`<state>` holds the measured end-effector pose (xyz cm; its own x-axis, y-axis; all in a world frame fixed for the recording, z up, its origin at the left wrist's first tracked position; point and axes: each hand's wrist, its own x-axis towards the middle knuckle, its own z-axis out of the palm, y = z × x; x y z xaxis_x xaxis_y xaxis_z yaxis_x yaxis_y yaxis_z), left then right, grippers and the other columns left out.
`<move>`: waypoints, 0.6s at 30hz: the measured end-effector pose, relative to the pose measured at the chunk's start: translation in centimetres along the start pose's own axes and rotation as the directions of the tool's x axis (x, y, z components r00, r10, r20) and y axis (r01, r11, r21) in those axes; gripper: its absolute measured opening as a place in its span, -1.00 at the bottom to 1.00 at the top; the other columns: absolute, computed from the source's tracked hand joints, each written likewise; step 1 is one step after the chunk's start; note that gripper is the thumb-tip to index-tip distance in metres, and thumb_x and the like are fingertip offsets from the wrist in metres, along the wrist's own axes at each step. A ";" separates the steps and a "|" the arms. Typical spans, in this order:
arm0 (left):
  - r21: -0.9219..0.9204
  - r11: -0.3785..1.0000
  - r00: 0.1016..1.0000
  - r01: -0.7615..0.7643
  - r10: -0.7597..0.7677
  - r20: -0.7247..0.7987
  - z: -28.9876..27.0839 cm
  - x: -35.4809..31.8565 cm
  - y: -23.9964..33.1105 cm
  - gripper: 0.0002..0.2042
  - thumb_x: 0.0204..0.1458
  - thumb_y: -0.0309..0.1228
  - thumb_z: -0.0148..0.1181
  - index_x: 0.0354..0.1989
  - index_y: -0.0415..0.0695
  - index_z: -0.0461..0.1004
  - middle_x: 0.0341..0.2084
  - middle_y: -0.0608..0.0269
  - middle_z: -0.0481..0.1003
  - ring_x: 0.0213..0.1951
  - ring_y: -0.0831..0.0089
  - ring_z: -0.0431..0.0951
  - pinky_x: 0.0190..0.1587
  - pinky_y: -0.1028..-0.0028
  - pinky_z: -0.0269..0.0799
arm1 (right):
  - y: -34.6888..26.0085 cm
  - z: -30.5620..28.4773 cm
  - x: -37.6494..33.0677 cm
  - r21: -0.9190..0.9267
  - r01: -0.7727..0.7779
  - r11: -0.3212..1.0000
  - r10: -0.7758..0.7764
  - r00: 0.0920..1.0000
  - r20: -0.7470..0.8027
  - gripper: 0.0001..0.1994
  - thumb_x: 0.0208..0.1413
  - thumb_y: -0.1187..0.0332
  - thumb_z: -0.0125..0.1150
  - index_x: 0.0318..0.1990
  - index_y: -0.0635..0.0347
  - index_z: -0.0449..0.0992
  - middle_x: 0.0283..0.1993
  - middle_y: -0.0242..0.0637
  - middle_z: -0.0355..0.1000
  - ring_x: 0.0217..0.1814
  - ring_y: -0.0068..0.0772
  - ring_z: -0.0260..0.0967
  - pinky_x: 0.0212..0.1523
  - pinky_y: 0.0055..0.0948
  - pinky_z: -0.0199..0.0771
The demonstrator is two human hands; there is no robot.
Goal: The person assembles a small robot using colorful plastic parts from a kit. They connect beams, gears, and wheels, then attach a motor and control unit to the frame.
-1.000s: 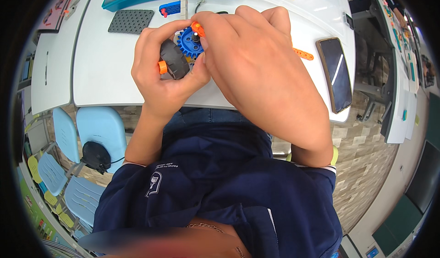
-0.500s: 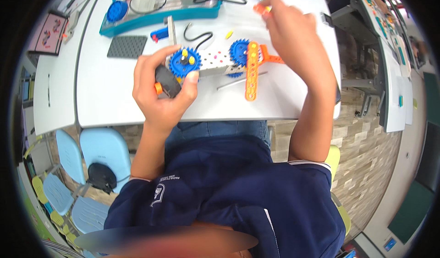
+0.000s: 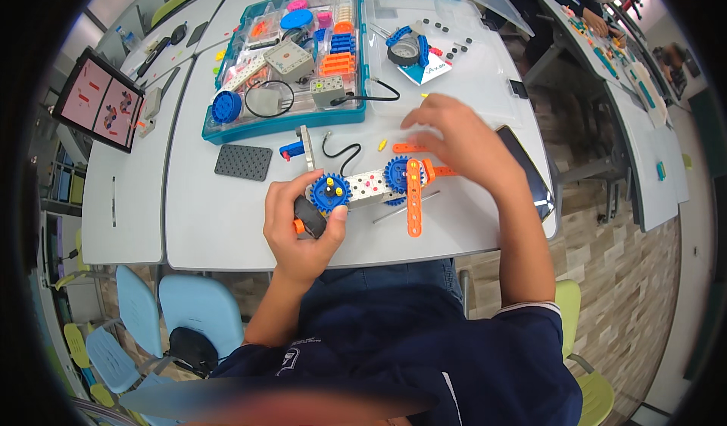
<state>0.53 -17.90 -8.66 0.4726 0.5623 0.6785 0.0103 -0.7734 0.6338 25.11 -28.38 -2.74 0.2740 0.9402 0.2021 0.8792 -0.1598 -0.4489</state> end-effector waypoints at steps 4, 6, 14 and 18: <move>-0.029 1.000 1.000 0.012 -0.012 0.001 0.0 0.0 0.0 -0.52 -0.16 -0.33 0.50 0.00 -0.14 0.57 -0.38 0.24 0.42 -0.51 0.45 0.50 -0.49 0.48 0.43 | 2.7 -2.2 4.8 -0.170 0.021 0.985 -0.058 0.974 -0.217 -0.85 0.15 0.53 0.24 -0.14 0.26 0.61 -0.28 -0.15 0.52 -0.25 -0.20 0.48 -0.15 -0.30 0.47; -0.026 1.000 1.000 0.011 -0.011 0.002 0.0 0.0 0.0 -0.52 -0.16 -0.33 0.50 0.00 -0.14 0.57 -0.37 0.24 0.42 -0.51 0.45 0.50 -0.50 0.48 0.43 | 4.8 -2.6 8.2 -0.235 0.000 0.972 -0.053 0.974 -0.220 -0.78 0.14 0.57 0.19 -0.07 0.16 0.60 -0.21 -0.11 0.51 -0.15 -0.12 0.49 -0.10 -0.26 0.48; -0.031 0.999 1.000 0.030 -0.030 0.008 -0.1 -0.2 0.0 -0.53 -0.13 -0.29 0.49 0.00 -0.10 0.57 -0.40 0.27 0.39 -0.55 0.45 0.47 -0.53 0.47 0.42 | 9.2 -0.4 14.1 -0.412 0.101 0.905 -0.072 0.994 0.085 -0.27 -0.16 0.83 0.18 0.17 -0.17 0.45 0.19 -0.13 0.34 0.24 0.05 0.36 0.21 -0.22 0.45; -0.050 0.998 0.999 0.037 -0.036 0.010 -0.1 0.0 0.1 -0.54 -0.11 -0.27 0.49 0.00 -0.09 0.57 -0.40 0.27 0.40 -0.56 0.48 0.47 -0.53 0.48 0.42 | 9.0 -1.1 14.1 -0.514 0.162 0.842 -0.113 0.986 0.126 -0.26 -0.16 0.81 0.23 0.19 -0.16 0.42 0.29 -0.25 0.31 0.35 -0.07 0.28 0.24 -0.17 0.40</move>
<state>0.43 -17.96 -8.56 0.4807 0.5871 0.6514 -0.0165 -0.7366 0.6761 37.30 -16.87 -2.92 0.1214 0.9826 0.1406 0.9854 -0.1363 0.1018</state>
